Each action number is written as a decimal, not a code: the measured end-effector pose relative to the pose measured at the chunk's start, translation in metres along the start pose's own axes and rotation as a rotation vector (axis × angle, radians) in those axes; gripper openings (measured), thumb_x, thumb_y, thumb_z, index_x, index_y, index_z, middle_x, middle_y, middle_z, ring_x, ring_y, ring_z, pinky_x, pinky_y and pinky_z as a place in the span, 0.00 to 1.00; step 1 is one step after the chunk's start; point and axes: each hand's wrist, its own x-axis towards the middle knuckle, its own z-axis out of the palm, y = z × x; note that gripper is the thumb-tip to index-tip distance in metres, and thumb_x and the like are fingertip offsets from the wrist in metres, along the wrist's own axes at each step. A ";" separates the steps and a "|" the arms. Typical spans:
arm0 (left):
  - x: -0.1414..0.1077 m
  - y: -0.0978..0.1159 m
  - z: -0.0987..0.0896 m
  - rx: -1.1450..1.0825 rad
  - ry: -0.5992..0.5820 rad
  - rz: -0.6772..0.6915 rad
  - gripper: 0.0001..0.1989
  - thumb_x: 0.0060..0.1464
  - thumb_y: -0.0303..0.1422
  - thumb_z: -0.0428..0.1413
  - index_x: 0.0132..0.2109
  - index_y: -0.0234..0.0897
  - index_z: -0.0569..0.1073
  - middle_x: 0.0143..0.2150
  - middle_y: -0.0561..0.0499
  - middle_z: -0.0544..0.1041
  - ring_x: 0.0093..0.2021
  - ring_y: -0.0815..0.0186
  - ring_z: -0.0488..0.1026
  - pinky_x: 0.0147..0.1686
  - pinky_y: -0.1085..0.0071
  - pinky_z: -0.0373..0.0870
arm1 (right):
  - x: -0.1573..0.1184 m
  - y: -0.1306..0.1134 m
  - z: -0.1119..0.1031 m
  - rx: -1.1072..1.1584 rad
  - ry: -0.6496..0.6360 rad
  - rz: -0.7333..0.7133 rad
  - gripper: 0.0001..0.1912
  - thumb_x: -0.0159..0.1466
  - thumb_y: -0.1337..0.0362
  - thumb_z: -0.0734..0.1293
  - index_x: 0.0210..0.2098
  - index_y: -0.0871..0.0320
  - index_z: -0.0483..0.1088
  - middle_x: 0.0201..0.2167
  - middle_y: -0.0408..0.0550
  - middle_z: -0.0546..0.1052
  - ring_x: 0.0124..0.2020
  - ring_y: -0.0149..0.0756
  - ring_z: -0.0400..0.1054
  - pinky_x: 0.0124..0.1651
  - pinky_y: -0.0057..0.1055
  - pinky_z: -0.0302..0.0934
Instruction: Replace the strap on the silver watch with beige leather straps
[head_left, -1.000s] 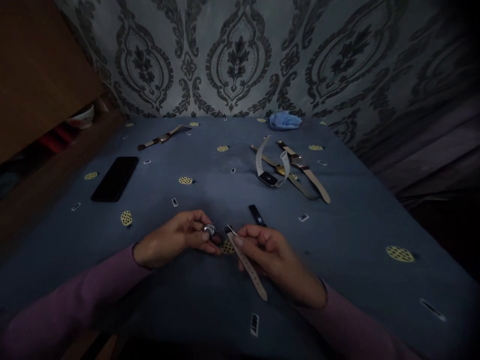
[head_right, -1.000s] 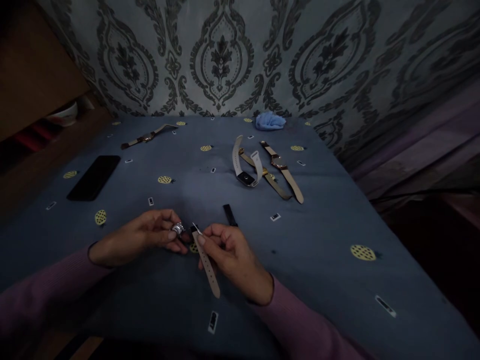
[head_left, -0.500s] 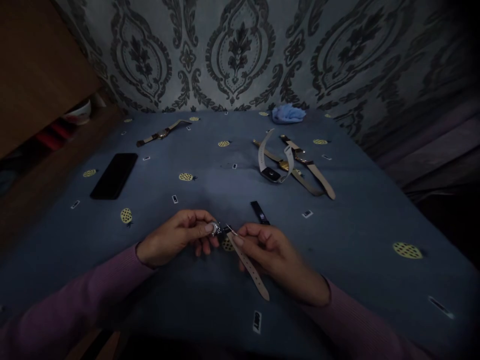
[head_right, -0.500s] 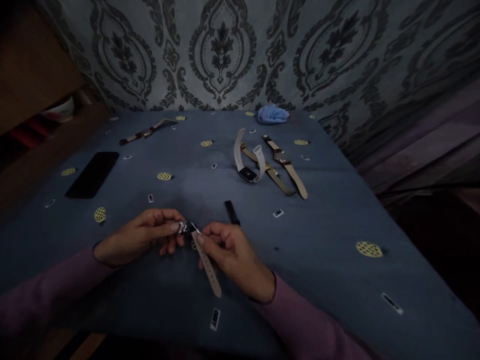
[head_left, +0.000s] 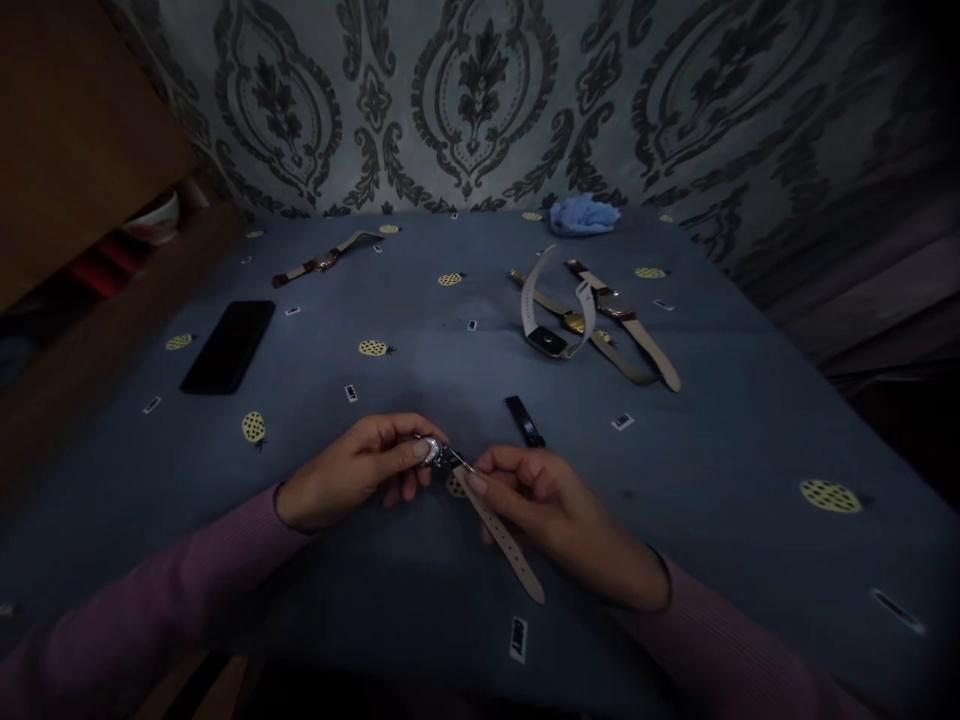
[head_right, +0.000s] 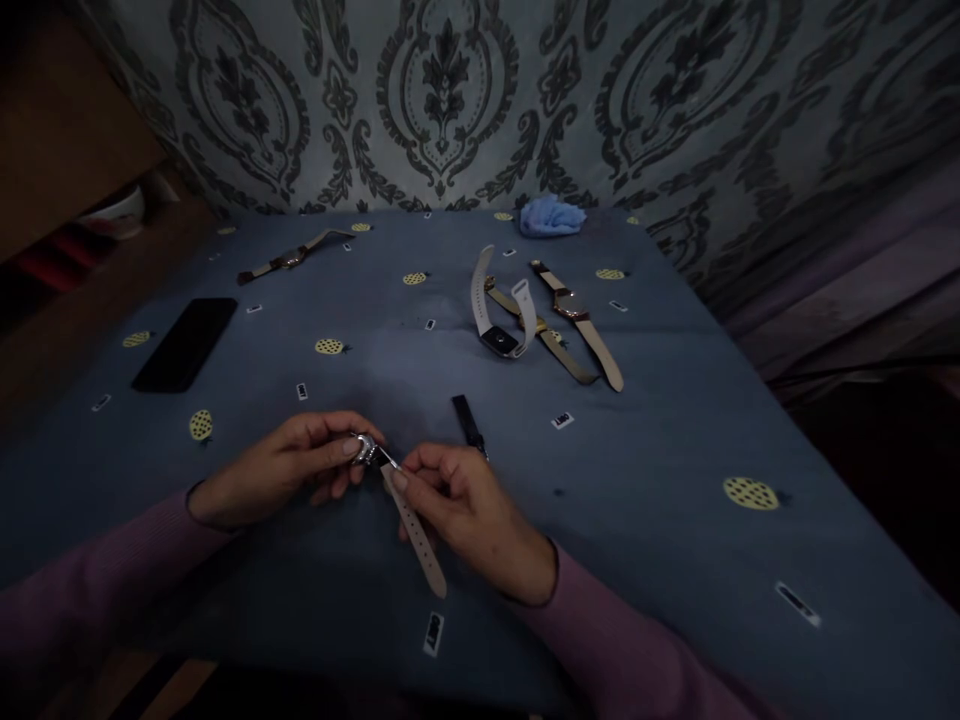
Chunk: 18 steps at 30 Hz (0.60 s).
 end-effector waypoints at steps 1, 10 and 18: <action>0.000 0.000 0.000 -0.003 0.003 -0.001 0.12 0.58 0.37 0.54 0.44 0.32 0.71 0.28 0.53 0.70 0.24 0.74 0.66 0.19 0.80 0.60 | 0.000 0.000 0.000 0.002 -0.003 0.000 0.15 0.60 0.54 0.69 0.28 0.59 0.67 0.17 0.39 0.71 0.16 0.23 0.61 0.20 0.21 0.54; 0.000 0.002 -0.001 -0.019 -0.002 -0.002 0.10 0.58 0.36 0.55 0.40 0.33 0.68 0.26 0.55 0.70 0.21 0.75 0.65 0.18 0.82 0.59 | -0.001 0.000 0.000 -0.017 0.005 0.031 0.16 0.58 0.52 0.70 0.28 0.59 0.67 0.17 0.39 0.71 0.17 0.24 0.62 0.21 0.21 0.56; 0.000 0.003 0.000 -0.020 -0.005 0.001 0.09 0.58 0.36 0.55 0.40 0.33 0.68 0.28 0.53 0.72 0.24 0.73 0.70 0.18 0.81 0.59 | 0.000 -0.002 0.001 -0.019 -0.004 0.032 0.16 0.57 0.53 0.70 0.27 0.59 0.67 0.17 0.38 0.70 0.17 0.25 0.63 0.20 0.22 0.55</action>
